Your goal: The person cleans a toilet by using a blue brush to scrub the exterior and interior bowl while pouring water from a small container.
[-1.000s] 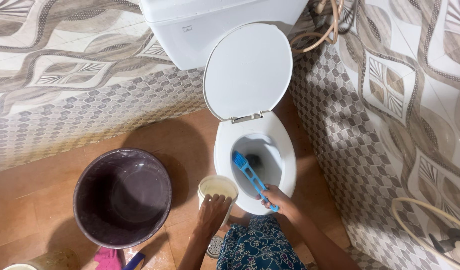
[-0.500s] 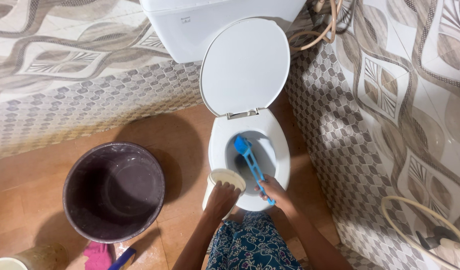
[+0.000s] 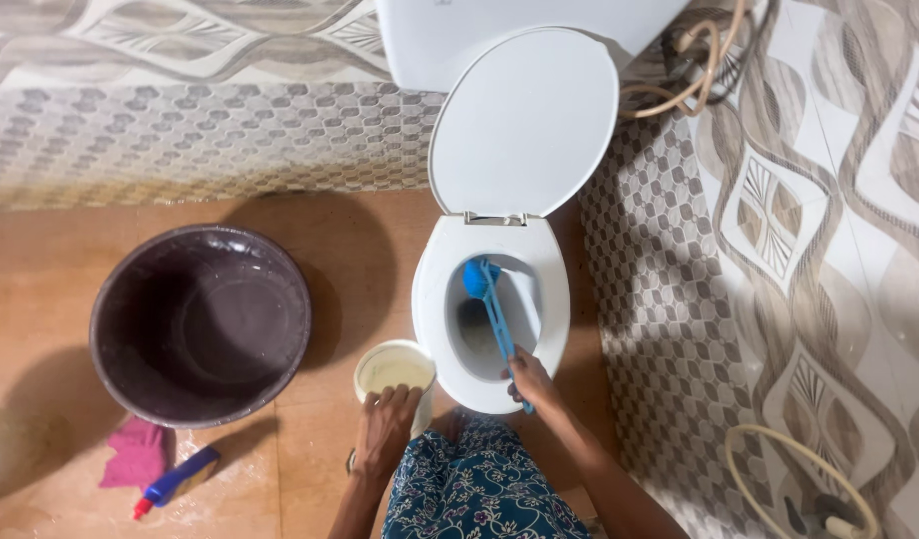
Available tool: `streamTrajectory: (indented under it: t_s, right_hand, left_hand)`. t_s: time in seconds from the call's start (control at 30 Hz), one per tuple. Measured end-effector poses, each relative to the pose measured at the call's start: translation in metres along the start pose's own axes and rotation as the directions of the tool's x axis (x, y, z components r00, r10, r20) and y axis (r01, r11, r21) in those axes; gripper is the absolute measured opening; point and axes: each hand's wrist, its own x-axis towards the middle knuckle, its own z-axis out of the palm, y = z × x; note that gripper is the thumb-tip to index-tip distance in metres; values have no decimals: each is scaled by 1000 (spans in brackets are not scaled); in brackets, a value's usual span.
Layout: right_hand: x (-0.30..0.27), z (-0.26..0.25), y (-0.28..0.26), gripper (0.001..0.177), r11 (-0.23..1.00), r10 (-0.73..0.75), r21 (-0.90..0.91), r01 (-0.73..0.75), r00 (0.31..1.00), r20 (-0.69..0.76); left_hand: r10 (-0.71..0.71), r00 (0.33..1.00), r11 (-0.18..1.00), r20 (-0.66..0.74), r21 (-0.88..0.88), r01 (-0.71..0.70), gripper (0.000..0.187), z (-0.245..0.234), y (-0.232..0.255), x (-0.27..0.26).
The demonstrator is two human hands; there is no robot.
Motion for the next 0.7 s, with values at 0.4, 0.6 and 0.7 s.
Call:
streamTrajectory:
  t_s: [0.4, 0.6, 0.7]
  right_hand:
    - [56, -125, -22, 40, 164, -367, -979, 119, 929, 51]
    - [73, -152, -75, 25, -866, -287, -497, -57, 870, 401]
    - [63, -149, -79, 24, -918, -170, -396, -18, 921, 351]
  left_hand:
    - [-95, 995, 995, -10, -10, 95, 21, 17, 7, -64]
    - [-111, 993, 994, 30, -4, 111, 20, 29, 16, -65]
    - [-128, 991, 992, 33, -3, 129, 22, 32, 18, -70]
